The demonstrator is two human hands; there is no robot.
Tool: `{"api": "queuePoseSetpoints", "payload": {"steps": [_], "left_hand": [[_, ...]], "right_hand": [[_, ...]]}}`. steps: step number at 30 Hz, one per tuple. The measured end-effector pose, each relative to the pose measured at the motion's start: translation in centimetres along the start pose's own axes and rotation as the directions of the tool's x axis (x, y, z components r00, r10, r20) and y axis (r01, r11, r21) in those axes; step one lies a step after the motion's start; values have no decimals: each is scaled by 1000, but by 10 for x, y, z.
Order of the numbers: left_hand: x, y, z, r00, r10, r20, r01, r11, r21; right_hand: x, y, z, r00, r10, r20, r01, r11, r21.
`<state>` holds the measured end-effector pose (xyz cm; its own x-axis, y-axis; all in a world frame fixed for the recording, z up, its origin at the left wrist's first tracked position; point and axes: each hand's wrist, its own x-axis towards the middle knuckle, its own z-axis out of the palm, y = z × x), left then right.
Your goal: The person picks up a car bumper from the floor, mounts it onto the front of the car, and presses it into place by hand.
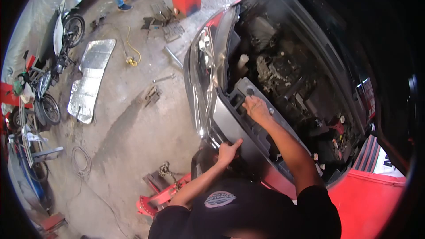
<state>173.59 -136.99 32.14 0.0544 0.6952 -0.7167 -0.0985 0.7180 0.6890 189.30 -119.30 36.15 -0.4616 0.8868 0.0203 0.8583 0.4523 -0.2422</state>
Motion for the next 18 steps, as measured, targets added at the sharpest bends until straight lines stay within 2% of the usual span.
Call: {"api": "queuePoseSetpoints", "payload": {"steps": [2, 7, 10, 14, 18], "left_hand": [[3, -9, 2, 1000, -8, -18, 7, 999, -45], [-2, 7, -1, 998, -64, -4, 64, 998, 12], [-1, 2, 1, 1000, -23, -14, 23, 1000, -14], [-1, -1, 1, 998, -55, -20, 55, 998, -5], [-2, 3, 2, 998, -47, -32, 46, 998, -37]], "right_hand": [[4, -3, -3, 997, 3, -72, 8, 989, 149], [2, -2, -10, 997, -75, -17, 77, 990, 118], [2, 0, -14, 995, -91, 28, 88, 992, 94], [7, 5, -10, 991, -112, 71, 110, 994, 27], [7, 8, -9, 992, -122, 44, 121, 993, 18]]}}
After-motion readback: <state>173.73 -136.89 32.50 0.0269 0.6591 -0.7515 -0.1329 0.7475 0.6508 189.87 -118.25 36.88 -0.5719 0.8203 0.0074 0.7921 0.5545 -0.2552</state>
